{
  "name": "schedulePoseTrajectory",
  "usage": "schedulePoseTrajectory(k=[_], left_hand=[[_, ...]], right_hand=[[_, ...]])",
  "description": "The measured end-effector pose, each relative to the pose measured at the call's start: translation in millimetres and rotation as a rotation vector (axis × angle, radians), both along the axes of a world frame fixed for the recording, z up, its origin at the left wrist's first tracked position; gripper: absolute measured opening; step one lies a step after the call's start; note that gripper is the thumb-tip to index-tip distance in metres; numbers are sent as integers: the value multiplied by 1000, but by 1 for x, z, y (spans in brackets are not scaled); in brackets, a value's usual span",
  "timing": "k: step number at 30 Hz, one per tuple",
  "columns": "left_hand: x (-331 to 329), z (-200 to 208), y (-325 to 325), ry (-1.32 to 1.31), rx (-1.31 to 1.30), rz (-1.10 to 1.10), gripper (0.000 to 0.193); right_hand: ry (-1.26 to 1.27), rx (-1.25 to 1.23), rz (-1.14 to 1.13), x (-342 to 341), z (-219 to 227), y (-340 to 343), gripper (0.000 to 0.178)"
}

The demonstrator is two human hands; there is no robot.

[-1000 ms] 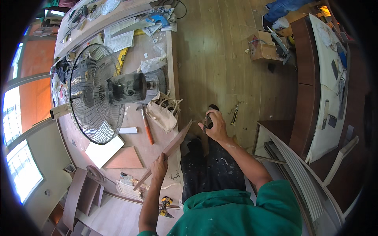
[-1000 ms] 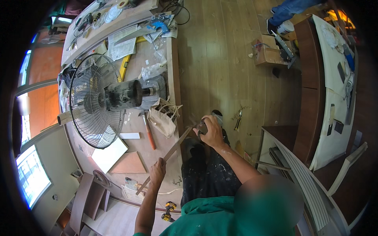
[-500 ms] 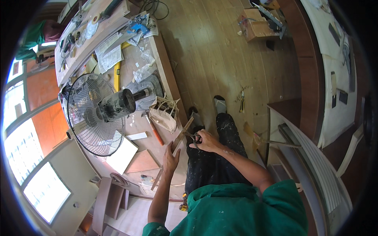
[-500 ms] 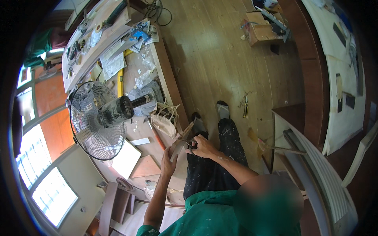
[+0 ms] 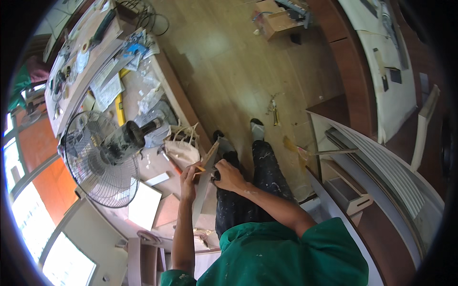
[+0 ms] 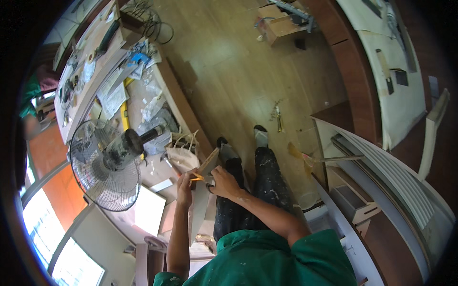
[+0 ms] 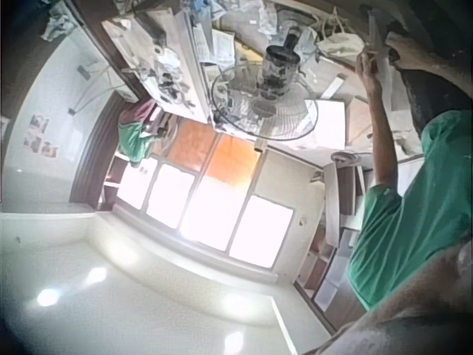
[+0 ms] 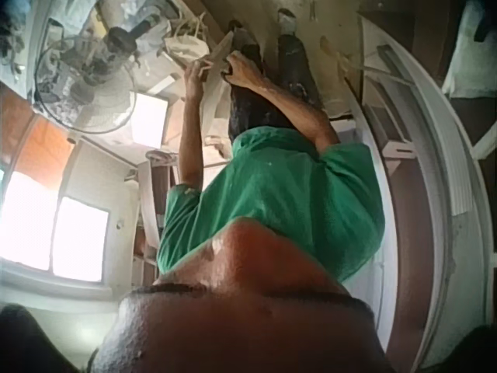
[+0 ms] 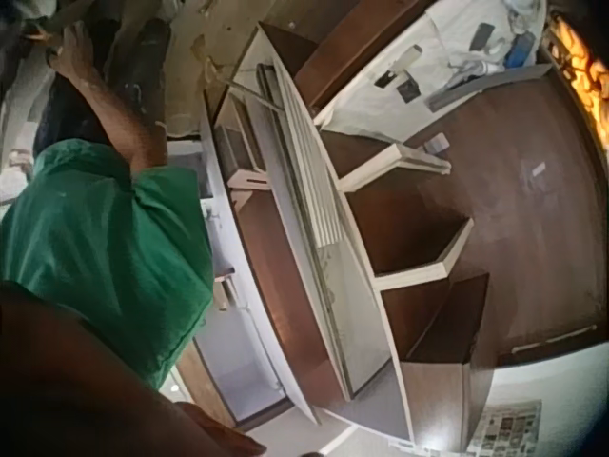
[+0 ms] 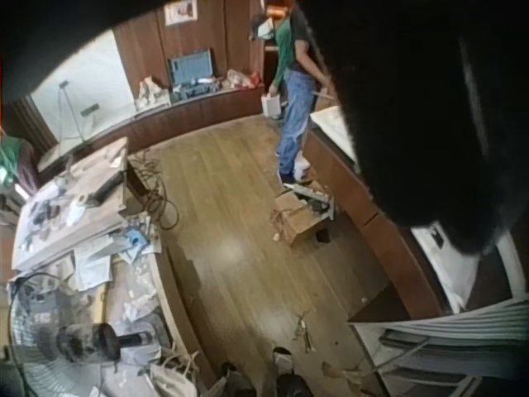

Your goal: The person kneels on the floor and uses a hammer to tap a wooden strip onto a larger wooden board. They then use scissors to trim the excess strip from the board's edge.

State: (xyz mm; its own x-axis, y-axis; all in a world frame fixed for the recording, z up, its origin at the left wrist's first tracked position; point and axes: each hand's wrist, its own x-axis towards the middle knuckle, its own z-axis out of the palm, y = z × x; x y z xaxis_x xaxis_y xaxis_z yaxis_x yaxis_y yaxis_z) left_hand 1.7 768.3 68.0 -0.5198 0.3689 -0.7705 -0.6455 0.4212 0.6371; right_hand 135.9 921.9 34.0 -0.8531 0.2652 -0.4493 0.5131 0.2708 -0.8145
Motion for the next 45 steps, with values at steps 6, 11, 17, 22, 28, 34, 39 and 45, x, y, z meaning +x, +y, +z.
schedulePoseTrajectory(k=[6,11,17,22,28,34,39,45], left_hand=[[14,-13,15,-56,-107,184,26],[21,-16,23,85,-214,194,23],[16,-10,25,77,-246,120,25],[7,-1,26,25,-200,-30,25],[0,-12,15,-6,-226,-16,18],[2,-7,22,-25,-263,194,29],[20,-28,1,204,-228,173,43],[40,-8,-6,676,-320,-393,44]], right_hand=[[-19,39,38,5,8,12,52],[-62,24,-24,10,6,6,52],[-51,66,-28,14,3,9,52],[-89,95,-33,11,1,17,54],[-45,113,5,4,7,20,54],[12,87,-79,19,-5,9,50],[-115,-175,-73,43,-3,22,50],[-25,-44,-13,64,-3,30,56]])
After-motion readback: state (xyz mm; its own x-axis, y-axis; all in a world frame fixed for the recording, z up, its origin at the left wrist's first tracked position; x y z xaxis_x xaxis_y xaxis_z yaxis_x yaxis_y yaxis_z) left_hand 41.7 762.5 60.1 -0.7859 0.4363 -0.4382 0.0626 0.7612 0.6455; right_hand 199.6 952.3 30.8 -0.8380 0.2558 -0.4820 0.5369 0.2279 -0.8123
